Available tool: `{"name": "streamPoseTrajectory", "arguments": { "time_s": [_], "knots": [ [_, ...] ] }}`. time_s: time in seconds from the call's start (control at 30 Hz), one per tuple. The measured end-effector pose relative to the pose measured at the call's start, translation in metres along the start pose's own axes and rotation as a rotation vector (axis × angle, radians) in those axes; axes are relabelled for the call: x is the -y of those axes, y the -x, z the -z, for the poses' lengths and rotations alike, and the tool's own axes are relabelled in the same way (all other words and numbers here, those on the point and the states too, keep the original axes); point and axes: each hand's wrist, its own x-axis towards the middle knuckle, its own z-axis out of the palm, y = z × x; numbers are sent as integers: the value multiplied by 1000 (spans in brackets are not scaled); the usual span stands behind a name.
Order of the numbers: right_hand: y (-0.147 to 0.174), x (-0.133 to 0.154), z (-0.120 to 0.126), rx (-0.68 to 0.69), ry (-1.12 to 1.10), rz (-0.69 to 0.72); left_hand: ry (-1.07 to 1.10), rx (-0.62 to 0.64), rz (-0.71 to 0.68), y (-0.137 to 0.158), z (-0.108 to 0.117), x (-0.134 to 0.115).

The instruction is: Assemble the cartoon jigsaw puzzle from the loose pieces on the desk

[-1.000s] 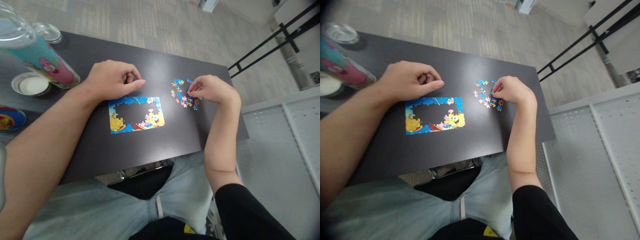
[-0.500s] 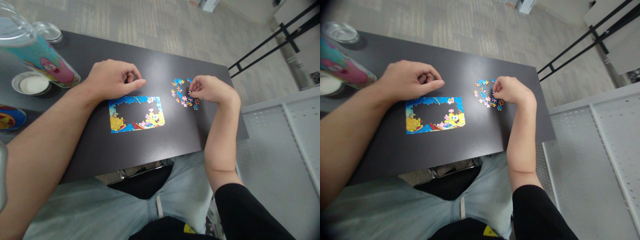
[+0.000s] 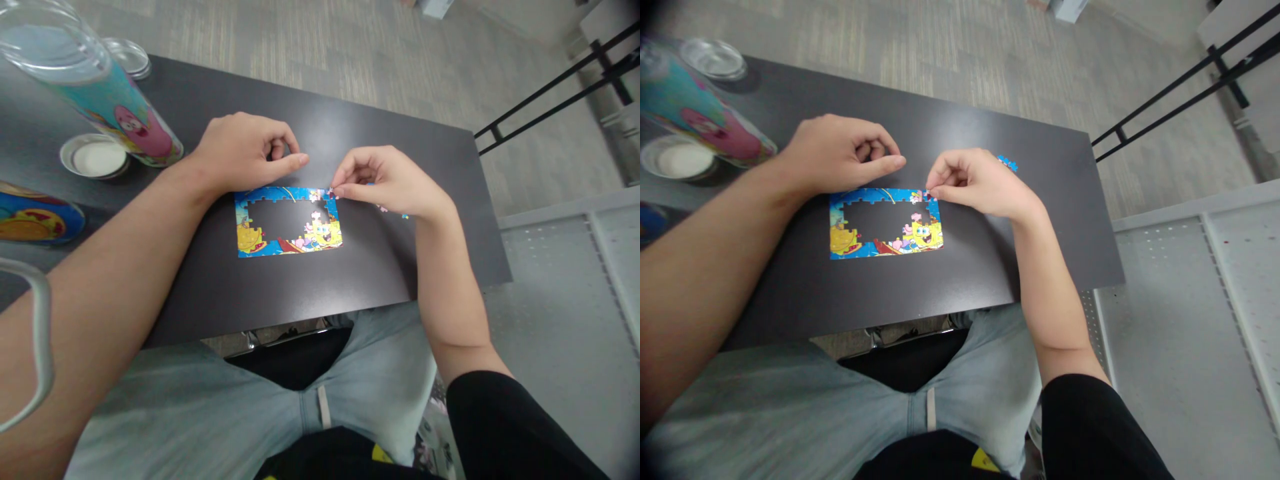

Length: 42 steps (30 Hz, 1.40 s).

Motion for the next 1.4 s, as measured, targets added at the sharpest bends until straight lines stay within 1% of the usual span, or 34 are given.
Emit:
{"name": "streamPoseTrajectory", "arguments": {
  "time_s": [0.1, 0.23, 0.47, 0.67, 0.77, 0.9, 1.17, 1.27, 1.4],
  "knots": [
    [-7, 0, -16, 39, -25, 15, -17, -5, -5, 0, -1, 0],
    [-12, -3, -24, 84, -79, 78, -4, -3, -4, 2, -1, -4],
    [-9, 2, -23, 59, -82, 44, 37, 44, 12, 5, 3, -9],
    [-14, -3, -28, 70, -18, 26, 13, 22, 13, 4, 1, -7],
    [-16, -4, -29, 76, 2, 47, 7, 13, 4, 4, 0, -6],
    [-14, -3, -28, 79, -10, 77, -2, 16, 10, 4, 0, -6],
    [-12, 0, -26, 82, -37, -2, 18, 50, 18, 5, 1, -5],
    [-13, 0, -27, 67, -49, -3, 23, 39, 6, 4, 1, -5],
    [-13, -1, -29, 52, -56, 5, 16, 42, 27, 5, 1, -6]
  ]
}}
